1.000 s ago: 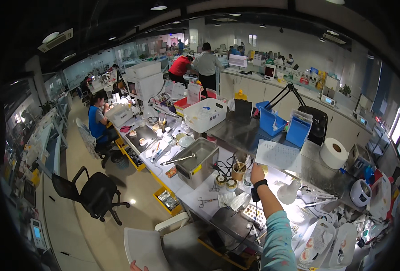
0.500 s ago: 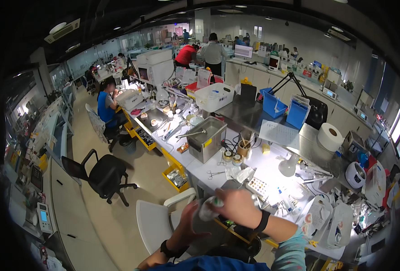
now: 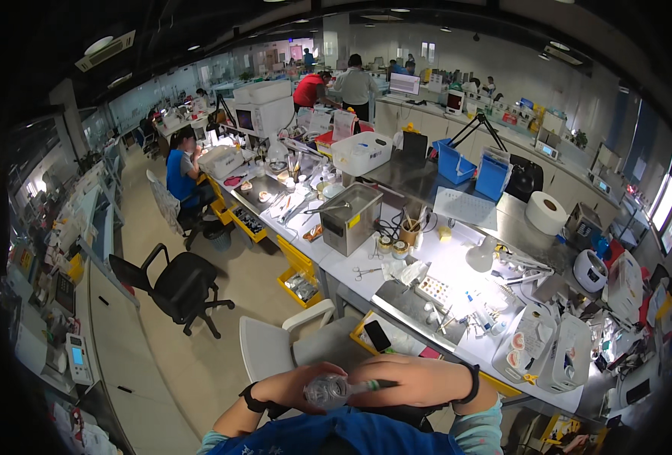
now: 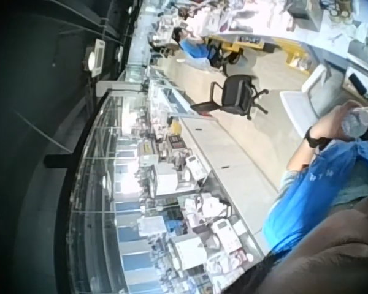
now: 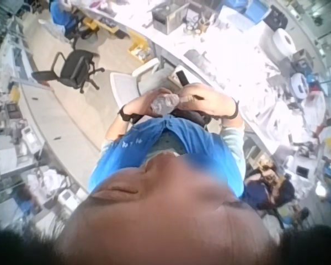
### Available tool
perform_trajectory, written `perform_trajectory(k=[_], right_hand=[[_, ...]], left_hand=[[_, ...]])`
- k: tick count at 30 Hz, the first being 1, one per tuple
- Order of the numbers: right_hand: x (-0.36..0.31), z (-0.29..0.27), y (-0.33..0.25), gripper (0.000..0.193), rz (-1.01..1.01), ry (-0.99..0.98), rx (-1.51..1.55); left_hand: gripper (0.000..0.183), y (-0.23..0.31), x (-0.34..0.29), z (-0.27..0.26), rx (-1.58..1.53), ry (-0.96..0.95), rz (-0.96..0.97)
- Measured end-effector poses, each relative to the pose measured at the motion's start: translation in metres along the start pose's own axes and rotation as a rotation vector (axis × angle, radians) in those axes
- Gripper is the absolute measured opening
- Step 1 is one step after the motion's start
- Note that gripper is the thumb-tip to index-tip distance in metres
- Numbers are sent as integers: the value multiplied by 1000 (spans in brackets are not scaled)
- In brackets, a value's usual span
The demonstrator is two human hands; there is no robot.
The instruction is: Carrying a tray containing dental models and paperwork through a laboratory and placing it on a workstation.
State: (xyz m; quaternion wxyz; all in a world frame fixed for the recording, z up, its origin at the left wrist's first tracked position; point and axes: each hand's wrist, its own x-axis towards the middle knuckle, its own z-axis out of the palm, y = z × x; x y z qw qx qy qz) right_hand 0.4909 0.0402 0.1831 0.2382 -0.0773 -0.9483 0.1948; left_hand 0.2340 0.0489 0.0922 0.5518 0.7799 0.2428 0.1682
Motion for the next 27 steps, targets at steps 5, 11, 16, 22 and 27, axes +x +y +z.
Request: perform_trajectory(k=[5,11,16,22,27], right_hand=[[-29,4,-17,19,108,531,-34],[-45,52,-7,21,474,626,93],[-45,78,-7,25,635,614,279],[-29,62,-20,30,655,599,296],[-28,71,-19,32,622,611,289]], left_hand=[[71,30,-1,-3,19,353,237],[60,103,-6,-19,377,741,687],[54,120,-7,-33,568,880,852],[54,141,6,-48,632,1048,1121],[56,172,12,-61,671,1130,1291]])
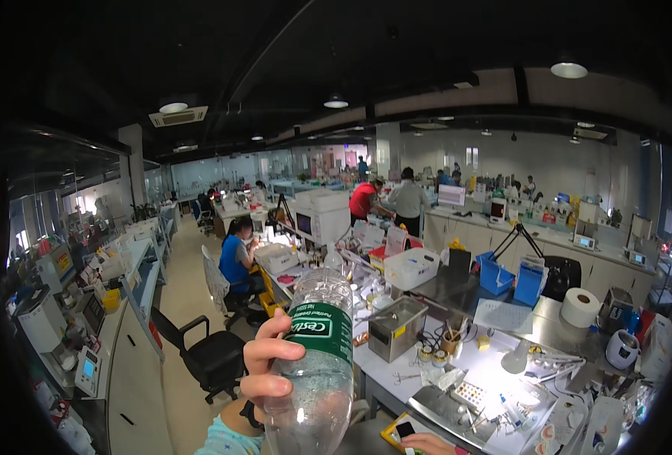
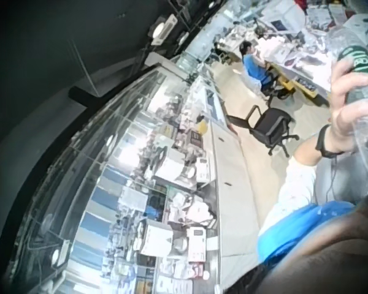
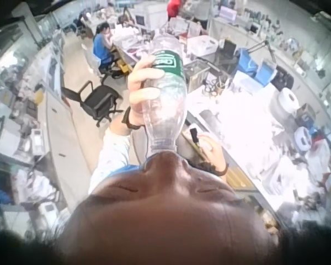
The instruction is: Carrying a tray containing dental models and paperwork through a laboratory and placing it on a workstation.
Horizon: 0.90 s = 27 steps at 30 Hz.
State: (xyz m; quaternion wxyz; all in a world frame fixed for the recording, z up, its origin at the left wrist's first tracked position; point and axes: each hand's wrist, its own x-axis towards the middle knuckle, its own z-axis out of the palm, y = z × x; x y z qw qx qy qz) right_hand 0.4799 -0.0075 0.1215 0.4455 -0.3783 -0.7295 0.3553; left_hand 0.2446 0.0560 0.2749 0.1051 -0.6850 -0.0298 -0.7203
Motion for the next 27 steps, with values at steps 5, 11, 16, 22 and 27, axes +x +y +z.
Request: perform_trajectory(k=[5,11,16,22,27], right_hand=[[-4,4,-3,32,49,8,26],[0,10,8,33,-11,-30,54],[9,3,-18,17,-172,-90,44],[11,5,-30,19,-139,-98,-79],[11,11,-11,20,-123,-127,-46]], left_hand=[[46,-9,21,2,12,-9,103],[43,0,44,5,45,115,189],[71,-1,53,1,210,-11,214],[70,-3,60,-8,281,31,286],[59,4,32,-24,264,-98,179]])
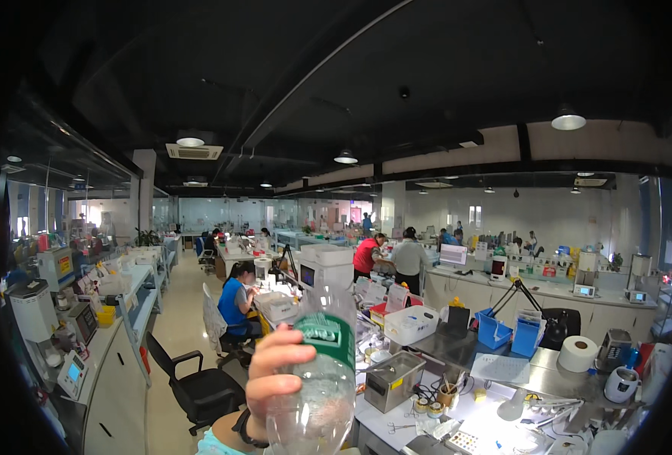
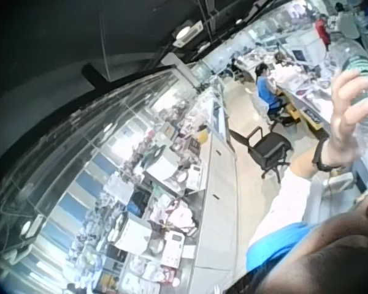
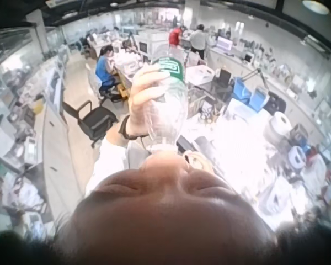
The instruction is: Carrying a tray containing dental models and paperwork through a laboratory and placing it on a workstation.
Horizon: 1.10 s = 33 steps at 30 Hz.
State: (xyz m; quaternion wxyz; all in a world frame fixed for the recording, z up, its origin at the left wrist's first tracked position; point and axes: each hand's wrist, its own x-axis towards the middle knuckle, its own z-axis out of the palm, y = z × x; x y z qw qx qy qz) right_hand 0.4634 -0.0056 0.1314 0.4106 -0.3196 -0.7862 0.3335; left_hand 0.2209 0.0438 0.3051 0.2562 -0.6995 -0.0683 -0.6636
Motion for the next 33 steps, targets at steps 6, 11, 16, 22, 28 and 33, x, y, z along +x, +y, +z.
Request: perform_trajectory(k=[6,11,16,22,28,33], right_hand=[[4,2,7,32,232,62,2],[3,-5,16,36,251,203,-86],[28,3,19,27,-145,192,-161],[31,33,47,31,-164,-45,-238],[21,42,66,32,-74,-107,-206],[19,38,61,34,-32,-146,-131]], left_hand=[[61,21,-34,-19,-342,-333,-287],[70,23,-76,-29,-716,-458,-683],[68,31,-183,-24,-376,-694,-1062],[63,85,-278,-25,-327,-819,-1269],[61,112,-282,-23,-350,-805,-1312],[64,119,-284,-24,-378,-800,-1353]])
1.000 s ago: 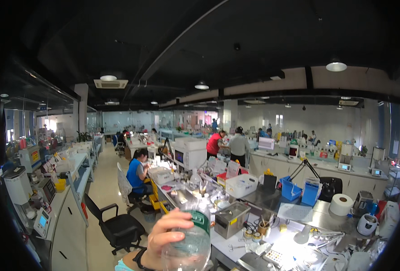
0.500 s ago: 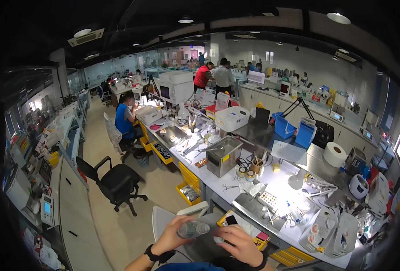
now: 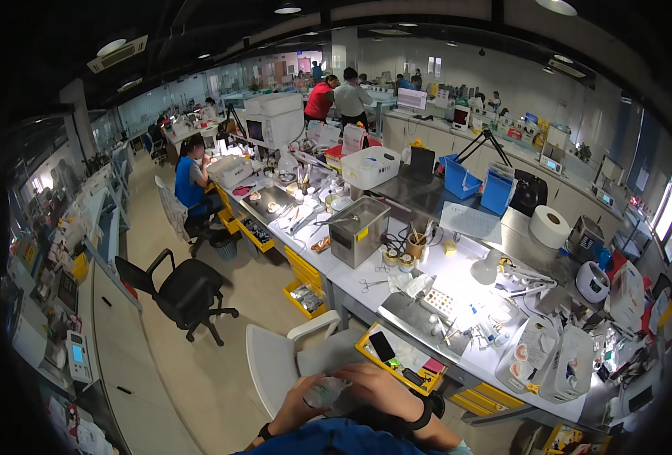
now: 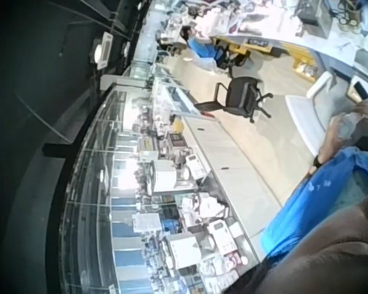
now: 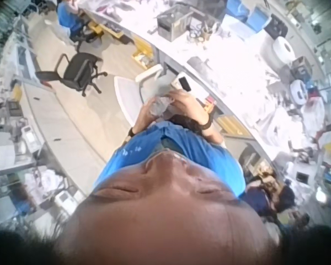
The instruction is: Carrying a tray containing dental models and paperwork through a laboratory and placing it on a workstation.
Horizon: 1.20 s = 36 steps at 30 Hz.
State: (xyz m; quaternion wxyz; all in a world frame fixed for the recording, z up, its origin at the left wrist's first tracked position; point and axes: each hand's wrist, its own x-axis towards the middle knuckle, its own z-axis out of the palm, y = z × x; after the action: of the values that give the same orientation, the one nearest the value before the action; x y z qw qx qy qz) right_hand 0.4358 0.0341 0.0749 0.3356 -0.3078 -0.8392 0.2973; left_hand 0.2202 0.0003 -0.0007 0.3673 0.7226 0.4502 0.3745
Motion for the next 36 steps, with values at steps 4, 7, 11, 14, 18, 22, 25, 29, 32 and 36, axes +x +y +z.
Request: perform_trajectory(k=[4,7,11,14,18,22,25,29,32,36], right_hand=[[-7,5,9,37,3,9,-16],[-7,10,16,35,-9,58,-42],[-2,6,2,29,427,-210,-351],[-5,17,8,29,501,-155,-457],[-9,20,16,28,278,50,-230],[-11,17,20,28,251,-19,-82],[-11,19,22,28,307,-68,-109],[-7,23,14,28,440,-38,-325],[-8,30,18,36,455,0,-374],[-7,28,18,40,515,-47,-395]], left_hand=[[65,-5,-1,3,28,23,-21],[65,-4,-1,8,21,18,-26],[65,-3,-1,8,64,-26,-21],[65,-2,0,12,7,-52,-60],[65,-3,0,12,-11,-21,-87],[65,-11,-2,12,15,-13,-89],[66,-11,-3,12,25,-30,-100],[66,-10,-2,12,20,-20,-82],[66,-12,-3,11,37,-38,-55],[66,-19,-4,13,22,-78,-62]])
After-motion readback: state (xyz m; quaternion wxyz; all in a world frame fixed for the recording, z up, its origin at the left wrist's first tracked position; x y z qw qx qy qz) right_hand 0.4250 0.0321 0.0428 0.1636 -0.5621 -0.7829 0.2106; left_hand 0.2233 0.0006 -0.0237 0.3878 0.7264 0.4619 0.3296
